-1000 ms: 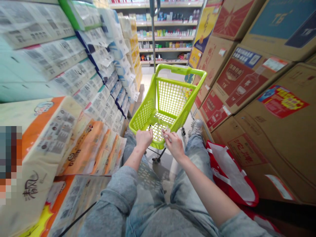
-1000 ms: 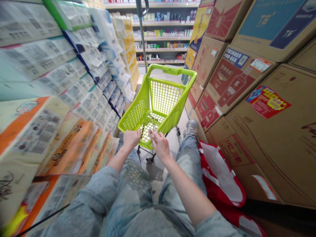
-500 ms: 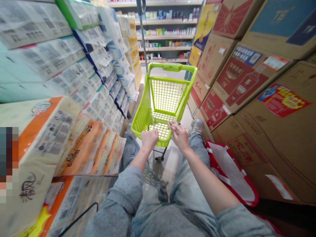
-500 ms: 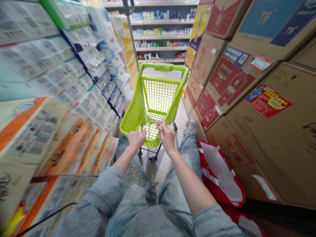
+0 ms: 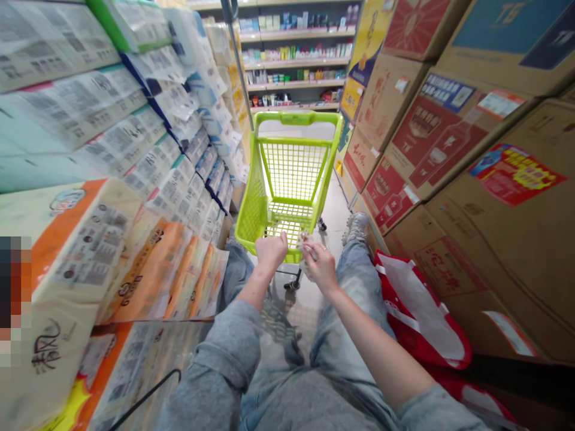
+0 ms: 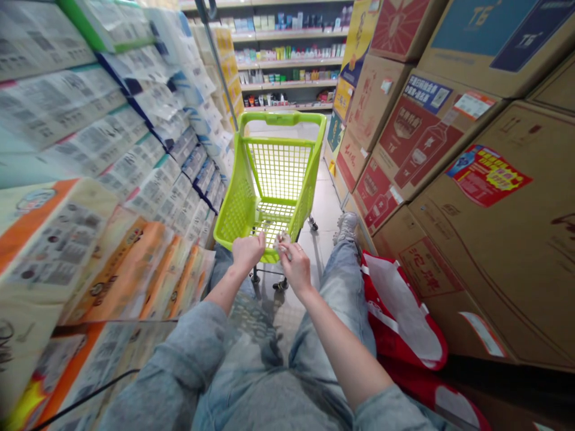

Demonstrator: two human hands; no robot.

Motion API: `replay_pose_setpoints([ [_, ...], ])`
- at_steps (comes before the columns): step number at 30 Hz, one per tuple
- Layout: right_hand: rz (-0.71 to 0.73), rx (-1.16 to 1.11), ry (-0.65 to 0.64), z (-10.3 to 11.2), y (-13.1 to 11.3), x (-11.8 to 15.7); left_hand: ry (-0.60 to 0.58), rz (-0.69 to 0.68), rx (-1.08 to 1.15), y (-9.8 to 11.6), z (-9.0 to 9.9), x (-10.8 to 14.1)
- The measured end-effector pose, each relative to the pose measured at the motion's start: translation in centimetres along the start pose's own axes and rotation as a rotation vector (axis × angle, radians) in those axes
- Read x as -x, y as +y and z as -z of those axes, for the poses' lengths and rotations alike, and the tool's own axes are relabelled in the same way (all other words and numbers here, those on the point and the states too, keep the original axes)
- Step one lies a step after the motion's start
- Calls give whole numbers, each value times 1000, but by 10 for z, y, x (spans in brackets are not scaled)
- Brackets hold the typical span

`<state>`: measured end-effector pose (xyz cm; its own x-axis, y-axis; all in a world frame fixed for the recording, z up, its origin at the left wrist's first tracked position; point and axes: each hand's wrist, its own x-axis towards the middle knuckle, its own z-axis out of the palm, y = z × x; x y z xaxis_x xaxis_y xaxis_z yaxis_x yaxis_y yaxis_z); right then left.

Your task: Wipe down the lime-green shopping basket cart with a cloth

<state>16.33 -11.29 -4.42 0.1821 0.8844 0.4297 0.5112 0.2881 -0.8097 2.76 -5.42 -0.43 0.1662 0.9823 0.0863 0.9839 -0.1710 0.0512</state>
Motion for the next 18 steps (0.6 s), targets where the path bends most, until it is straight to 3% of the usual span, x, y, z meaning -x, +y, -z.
replay_pose_setpoints([
  [3,-73,-41,64,-1,7,-7,-11,-14,-15,-1,-2,-3],
  [8,-294,-113,300,-3,26,-20,-21,13,-26,3,-2,-6],
  [12,-260,-173,237,-10,29,-20,-33,44,-16,7,-2,-6],
  [18,-191,-154,186,-13,22,3,-42,41,-13,6,-3,-6],
])
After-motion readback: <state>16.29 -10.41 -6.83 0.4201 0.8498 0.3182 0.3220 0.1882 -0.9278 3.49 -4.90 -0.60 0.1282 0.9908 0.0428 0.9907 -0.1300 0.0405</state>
